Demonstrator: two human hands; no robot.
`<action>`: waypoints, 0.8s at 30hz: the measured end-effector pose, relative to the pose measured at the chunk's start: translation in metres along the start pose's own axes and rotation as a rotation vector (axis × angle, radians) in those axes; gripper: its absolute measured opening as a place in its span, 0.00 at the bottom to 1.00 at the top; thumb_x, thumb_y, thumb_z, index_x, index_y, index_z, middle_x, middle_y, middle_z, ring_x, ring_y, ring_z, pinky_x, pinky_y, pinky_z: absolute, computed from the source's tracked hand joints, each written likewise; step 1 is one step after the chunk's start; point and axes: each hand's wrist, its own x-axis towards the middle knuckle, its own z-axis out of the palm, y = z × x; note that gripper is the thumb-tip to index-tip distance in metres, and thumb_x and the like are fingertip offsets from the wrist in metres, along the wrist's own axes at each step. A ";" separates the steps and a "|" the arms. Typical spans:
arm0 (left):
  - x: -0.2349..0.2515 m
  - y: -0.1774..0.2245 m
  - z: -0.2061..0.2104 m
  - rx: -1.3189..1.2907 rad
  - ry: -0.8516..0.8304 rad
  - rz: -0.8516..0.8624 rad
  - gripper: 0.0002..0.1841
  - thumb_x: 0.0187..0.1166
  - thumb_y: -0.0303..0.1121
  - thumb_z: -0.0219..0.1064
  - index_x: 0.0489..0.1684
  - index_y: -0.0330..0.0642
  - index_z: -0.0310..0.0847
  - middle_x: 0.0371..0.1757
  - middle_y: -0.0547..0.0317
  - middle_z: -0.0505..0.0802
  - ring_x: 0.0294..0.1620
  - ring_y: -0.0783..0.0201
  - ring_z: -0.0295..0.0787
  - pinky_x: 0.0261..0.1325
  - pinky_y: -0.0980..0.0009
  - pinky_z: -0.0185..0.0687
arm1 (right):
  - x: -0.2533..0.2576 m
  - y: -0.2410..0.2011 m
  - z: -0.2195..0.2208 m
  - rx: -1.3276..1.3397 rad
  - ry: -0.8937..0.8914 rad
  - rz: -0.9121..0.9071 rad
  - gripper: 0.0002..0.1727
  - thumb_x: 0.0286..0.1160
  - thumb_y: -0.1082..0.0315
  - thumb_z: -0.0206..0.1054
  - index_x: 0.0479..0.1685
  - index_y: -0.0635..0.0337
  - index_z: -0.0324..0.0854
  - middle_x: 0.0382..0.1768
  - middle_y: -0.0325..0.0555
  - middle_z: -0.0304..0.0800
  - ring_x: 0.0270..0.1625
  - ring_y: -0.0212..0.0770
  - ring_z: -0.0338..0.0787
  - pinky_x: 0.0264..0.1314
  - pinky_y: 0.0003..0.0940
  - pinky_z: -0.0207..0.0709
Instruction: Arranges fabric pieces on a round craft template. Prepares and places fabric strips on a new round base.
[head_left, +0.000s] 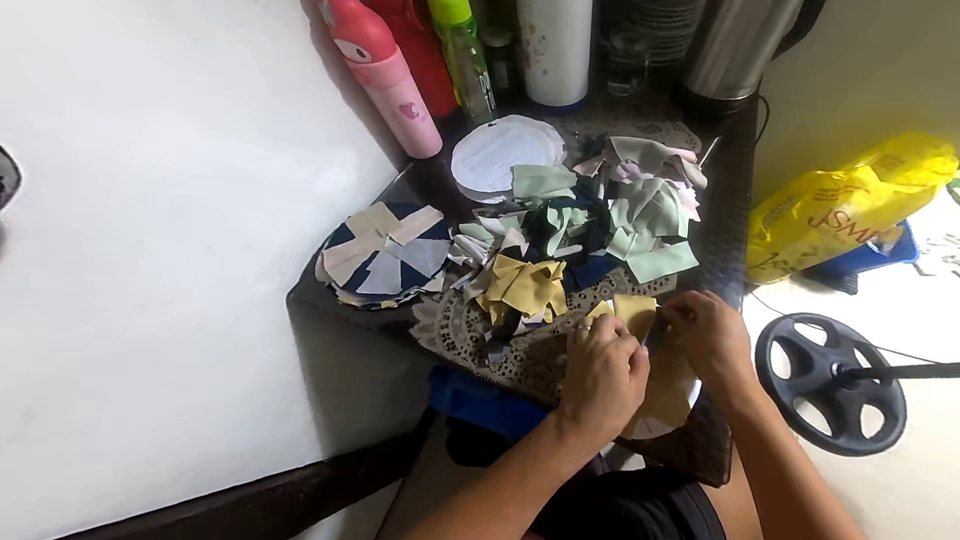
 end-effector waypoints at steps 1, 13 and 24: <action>0.000 0.001 0.002 0.006 0.011 0.003 0.14 0.78 0.34 0.63 0.24 0.39 0.91 0.51 0.48 0.93 0.61 0.45 0.86 0.64 0.47 0.76 | 0.001 0.001 0.001 -0.006 0.011 -0.007 0.09 0.80 0.69 0.68 0.47 0.61 0.93 0.49 0.56 0.92 0.55 0.55 0.90 0.60 0.55 0.80; 0.002 -0.002 0.014 0.041 0.056 0.020 0.15 0.74 0.35 0.66 0.16 0.41 0.89 0.49 0.51 0.94 0.60 0.45 0.86 0.63 0.47 0.76 | 0.008 0.001 0.004 -0.043 0.009 0.005 0.09 0.80 0.68 0.68 0.46 0.60 0.93 0.49 0.57 0.92 0.58 0.58 0.89 0.62 0.58 0.78; 0.007 -0.001 0.006 0.138 -0.035 -0.010 0.12 0.70 0.35 0.70 0.18 0.39 0.87 0.45 0.49 0.92 0.56 0.45 0.86 0.59 0.47 0.76 | 0.014 0.004 0.000 0.052 -0.007 0.072 0.08 0.79 0.69 0.70 0.48 0.61 0.91 0.49 0.55 0.93 0.55 0.55 0.91 0.60 0.58 0.79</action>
